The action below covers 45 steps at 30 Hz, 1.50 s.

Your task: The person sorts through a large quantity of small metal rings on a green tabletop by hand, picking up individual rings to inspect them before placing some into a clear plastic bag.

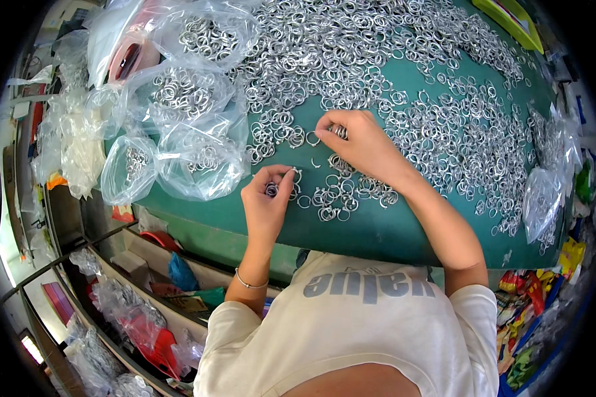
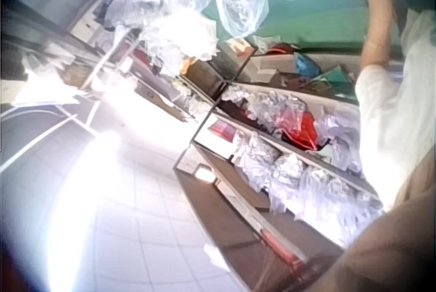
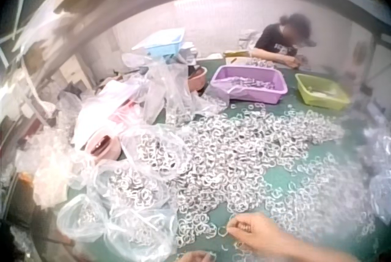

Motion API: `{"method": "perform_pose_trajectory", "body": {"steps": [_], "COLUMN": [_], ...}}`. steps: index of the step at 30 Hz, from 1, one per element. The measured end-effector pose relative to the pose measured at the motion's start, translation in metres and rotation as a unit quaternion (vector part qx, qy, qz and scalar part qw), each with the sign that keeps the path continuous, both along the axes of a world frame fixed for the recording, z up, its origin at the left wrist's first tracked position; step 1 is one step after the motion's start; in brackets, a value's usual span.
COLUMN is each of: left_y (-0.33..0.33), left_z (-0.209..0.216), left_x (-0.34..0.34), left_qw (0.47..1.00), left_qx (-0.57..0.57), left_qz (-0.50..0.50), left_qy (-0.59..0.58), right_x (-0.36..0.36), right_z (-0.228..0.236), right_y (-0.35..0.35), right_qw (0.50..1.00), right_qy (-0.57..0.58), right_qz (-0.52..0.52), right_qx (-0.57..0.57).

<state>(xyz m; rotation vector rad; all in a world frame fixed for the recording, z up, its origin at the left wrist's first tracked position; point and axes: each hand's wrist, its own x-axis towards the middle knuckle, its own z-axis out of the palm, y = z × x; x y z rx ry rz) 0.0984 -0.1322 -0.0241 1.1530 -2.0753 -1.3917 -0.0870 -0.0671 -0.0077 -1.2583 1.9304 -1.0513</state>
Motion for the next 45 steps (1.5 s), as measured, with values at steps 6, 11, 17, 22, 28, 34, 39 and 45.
{"method": "perform_pose_trajectory", "body": {"steps": [6, 11, 17, 22, 28, 34, 39, 45], "left_y": [-0.005, -0.016, -0.012, -0.004, -0.003, -0.001, 0.002, 0.017], "left_z": [-0.003, -0.006, -0.010, -0.003, 0.008, 0.018, 0.013, -0.003], "left_x": [-0.004, -0.006, 0.000, 0.007, 0.022, 0.032, 0.043, 0.043], "left_qw": [0.970, 0.962, 0.976, 0.986, 0.985, 0.984, 0.988, 0.993], "left_qx": [-0.219, -0.221, -0.189, -0.136, 0.063, 0.061, 0.043, 0.027], "left_qz": [0.076, 0.062, 0.077, 0.080, 0.115, 0.115, 0.132, 0.094], "left_qy": [-0.078, -0.148, -0.077, -0.053, 0.113, 0.118, 0.073, 0.073], "right_x": [0.022, 0.022, 0.042, 0.045, 0.031, 0.042, 0.063, 0.105], "right_z": [-0.004, -0.020, -0.008, -0.015, -0.008, 0.019, 0.019, 0.012], "right_y": [-0.039, -0.041, -0.019, -0.017, -0.013, -0.022, -0.035, -0.078], "right_qw": [0.982, 0.971, 0.957, 0.953, 0.986, 0.917, 0.889, 0.989], "right_qy": [0.169, 0.220, 0.221, 0.232, 0.084, -0.346, -0.420, -0.029], "right_qz": [0.079, 0.094, 0.185, 0.188, 0.141, 0.113, 0.119, 0.098], "right_qx": [-0.017, -0.027, 0.022, 0.049, 0.034, 0.165, 0.136, -0.111]}}
